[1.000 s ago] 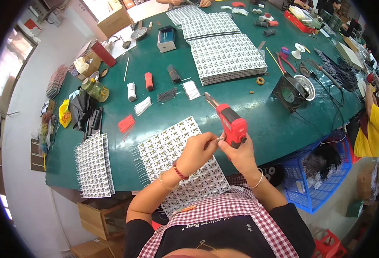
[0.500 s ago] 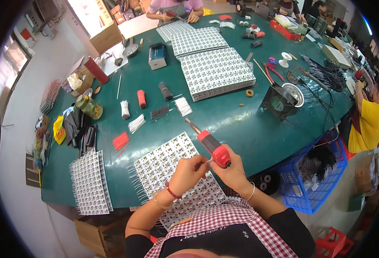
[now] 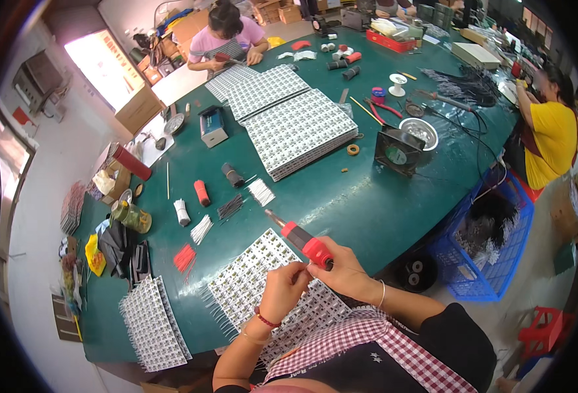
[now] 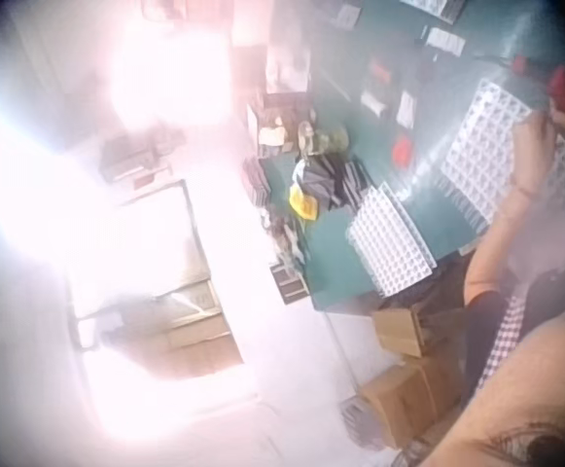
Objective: The person solders components and wires onto a circuit board using a soldering iron.
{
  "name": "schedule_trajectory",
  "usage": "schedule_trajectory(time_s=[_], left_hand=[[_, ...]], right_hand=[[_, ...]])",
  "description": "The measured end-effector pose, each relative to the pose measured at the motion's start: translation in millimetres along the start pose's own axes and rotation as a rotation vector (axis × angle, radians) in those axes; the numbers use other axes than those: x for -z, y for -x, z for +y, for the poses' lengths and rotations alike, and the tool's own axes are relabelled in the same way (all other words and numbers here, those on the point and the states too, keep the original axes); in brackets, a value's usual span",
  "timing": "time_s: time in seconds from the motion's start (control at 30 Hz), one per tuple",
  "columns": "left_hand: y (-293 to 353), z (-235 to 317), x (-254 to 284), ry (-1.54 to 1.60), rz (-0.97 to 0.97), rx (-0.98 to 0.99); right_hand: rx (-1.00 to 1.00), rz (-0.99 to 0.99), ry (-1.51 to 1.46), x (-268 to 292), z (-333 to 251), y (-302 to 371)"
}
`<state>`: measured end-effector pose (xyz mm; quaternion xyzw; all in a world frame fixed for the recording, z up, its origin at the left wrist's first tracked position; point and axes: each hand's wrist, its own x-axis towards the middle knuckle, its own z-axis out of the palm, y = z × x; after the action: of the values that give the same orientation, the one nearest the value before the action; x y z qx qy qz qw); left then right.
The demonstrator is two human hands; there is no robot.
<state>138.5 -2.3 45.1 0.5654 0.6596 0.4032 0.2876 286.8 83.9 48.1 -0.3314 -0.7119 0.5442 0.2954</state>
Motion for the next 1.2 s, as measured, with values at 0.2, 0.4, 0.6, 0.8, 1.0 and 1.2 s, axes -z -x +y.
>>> schedule_trajectory(time_s=[0.2,0.4,0.6,0.8,1.0,1.2], left_hand=[[17.0,-0.5,-2.8,-0.181,0.052,-0.084],[19.0,-2.1,-3.3,-0.132,-0.038,-0.052],[20.7,5.6,-4.2,0.012,-0.052,0.028],[15.2,2.7,-2.7,0.044,-0.062,0.043],[19.4,0.6,-3.6,-0.009,-0.032,0.035],[23.4,0.2,-7.4,-0.068,-0.007,-0.050]], right_hand=[[0.117,0.026,0.039,-5.9,2.8,6.0],[0.051,0.024,0.089,-2.9,1.0,14.2],[0.095,0.045,0.068,0.6,-1.6,15.9],[0.042,-0.013,0.016,3.0,-3.9,11.8],[0.012,-0.059,-0.051,0.5,5.0,15.5],[0.073,-0.042,0.027,0.8,0.8,17.0]])
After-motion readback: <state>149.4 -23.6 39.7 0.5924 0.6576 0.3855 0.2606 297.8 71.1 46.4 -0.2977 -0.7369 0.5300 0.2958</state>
